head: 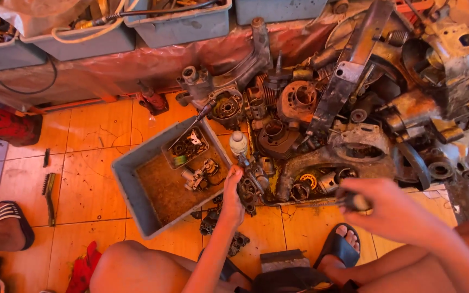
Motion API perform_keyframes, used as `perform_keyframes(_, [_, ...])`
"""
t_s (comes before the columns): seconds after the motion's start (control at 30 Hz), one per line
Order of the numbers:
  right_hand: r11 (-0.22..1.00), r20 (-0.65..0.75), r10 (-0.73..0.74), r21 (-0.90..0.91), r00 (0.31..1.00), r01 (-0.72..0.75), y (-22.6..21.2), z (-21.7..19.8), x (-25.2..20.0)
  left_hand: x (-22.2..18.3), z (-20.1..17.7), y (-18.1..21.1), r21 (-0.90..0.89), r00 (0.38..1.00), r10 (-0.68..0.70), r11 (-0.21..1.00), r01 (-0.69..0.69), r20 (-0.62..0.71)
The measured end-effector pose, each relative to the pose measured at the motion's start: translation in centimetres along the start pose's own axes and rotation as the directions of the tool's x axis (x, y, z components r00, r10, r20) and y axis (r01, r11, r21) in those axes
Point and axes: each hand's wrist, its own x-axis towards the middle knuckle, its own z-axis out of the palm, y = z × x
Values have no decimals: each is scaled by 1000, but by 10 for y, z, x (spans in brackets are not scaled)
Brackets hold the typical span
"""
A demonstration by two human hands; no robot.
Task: Removing screws from a motorcycle carburetor using a screwdriver to disassemble it.
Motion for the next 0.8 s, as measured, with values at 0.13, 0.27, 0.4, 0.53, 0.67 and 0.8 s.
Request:
perform_keyframes(0.13, [888,-402,-219,295,889,352,13,-1,-12,2,-5,-2,-177,997,-47,983,57,60])
perform_keyframes(0.27, [814,-639,-154,350,753,463,8,18,-10,5,1,-3,-132,979,-202,970,203,20])
perform_keyframes(0.4, [809,-693,-162,315,703,496,-6,19,6,11,3,-2,-303,957,-290,913,274,-9])
perform_keyframes(0.53, [813,-636,-79,405,768,419,-15,14,10,12,4,5,-331,968,-252,912,242,14])
perform_keyframes(0.67, [787,-631,-25,466,775,404,-8,16,14,9,12,22,-250,894,-439,879,406,-94])
perform_keyframes(0.8, [805,-657,48,471,753,360,0,15,13,-8,13,42,187,942,-336,926,328,13])
